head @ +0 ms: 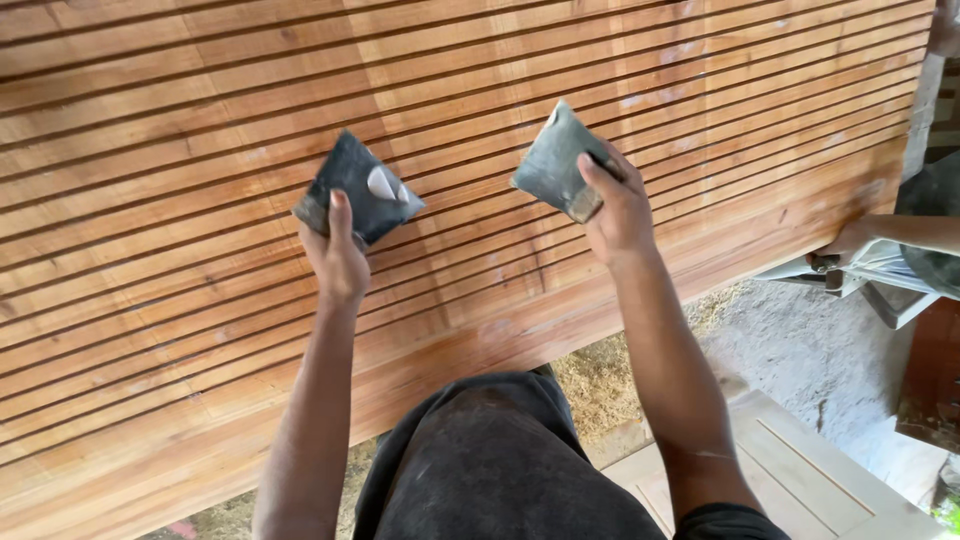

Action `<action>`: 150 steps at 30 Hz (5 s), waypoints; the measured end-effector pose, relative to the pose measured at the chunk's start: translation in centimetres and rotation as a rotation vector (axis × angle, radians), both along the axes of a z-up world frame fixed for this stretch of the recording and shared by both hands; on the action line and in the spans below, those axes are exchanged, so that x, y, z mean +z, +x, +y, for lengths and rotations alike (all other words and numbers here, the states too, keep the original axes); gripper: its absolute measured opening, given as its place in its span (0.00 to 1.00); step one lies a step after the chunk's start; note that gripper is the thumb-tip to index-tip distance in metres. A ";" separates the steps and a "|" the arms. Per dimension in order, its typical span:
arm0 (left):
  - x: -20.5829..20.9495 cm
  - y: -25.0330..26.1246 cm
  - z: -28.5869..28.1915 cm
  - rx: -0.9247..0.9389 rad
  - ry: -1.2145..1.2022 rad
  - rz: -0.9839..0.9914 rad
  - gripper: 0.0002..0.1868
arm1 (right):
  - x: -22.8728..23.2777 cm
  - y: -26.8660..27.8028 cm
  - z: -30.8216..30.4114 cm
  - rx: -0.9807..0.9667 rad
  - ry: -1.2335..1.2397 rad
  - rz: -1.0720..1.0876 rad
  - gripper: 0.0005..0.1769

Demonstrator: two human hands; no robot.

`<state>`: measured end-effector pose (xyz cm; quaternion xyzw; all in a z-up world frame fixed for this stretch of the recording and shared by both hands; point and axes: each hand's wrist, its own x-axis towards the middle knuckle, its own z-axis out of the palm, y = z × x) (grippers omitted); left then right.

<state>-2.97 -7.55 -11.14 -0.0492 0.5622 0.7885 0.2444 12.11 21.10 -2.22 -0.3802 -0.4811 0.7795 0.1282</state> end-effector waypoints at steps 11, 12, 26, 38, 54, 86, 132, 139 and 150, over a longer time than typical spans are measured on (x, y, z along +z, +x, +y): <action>-2.5 1.9 -1.1 -0.176 -0.254 0.329 0.20 | -6.2 -0.2 -5.7 -0.449 -0.328 -0.127 0.27; -2.4 1.8 -1.1 -0.173 -0.229 0.342 0.21 | -6.6 0.0 -6.1 -0.452 -0.330 -0.113 0.26; -2.1 1.5 -1.0 -0.189 -0.232 0.345 0.27 | -7.9 -4.9 -6.2 -0.686 -0.298 -0.184 0.18; -2.3 1.5 -0.8 -0.189 -0.234 0.357 0.28 | -8.8 -8.1 -4.5 -0.751 -0.227 -0.254 0.15; -1.3 1.2 -0.6 -0.183 -0.221 0.371 0.22 | -5.4 -2.7 -2.8 -0.736 -0.129 0.048 0.21; -2.3 1.6 -1.0 -0.215 -0.280 0.336 0.27 | -9.1 -9.6 -4.5 -0.729 -0.179 -0.281 0.10; -2.6 1.8 -0.4 -0.142 -0.059 0.257 0.19 | -7.2 -17.3 -1.7 -0.885 -0.312 -0.517 0.13; -2.2 1.5 -0.7 -0.208 -0.180 0.311 0.21 | -8.0 -4.2 -3.7 -0.629 -0.272 0.234 0.34; -1.7 1.3 -0.7 -0.222 -0.232 0.323 0.21 | -1.3 2.8 3.0 -0.190 0.039 0.307 0.30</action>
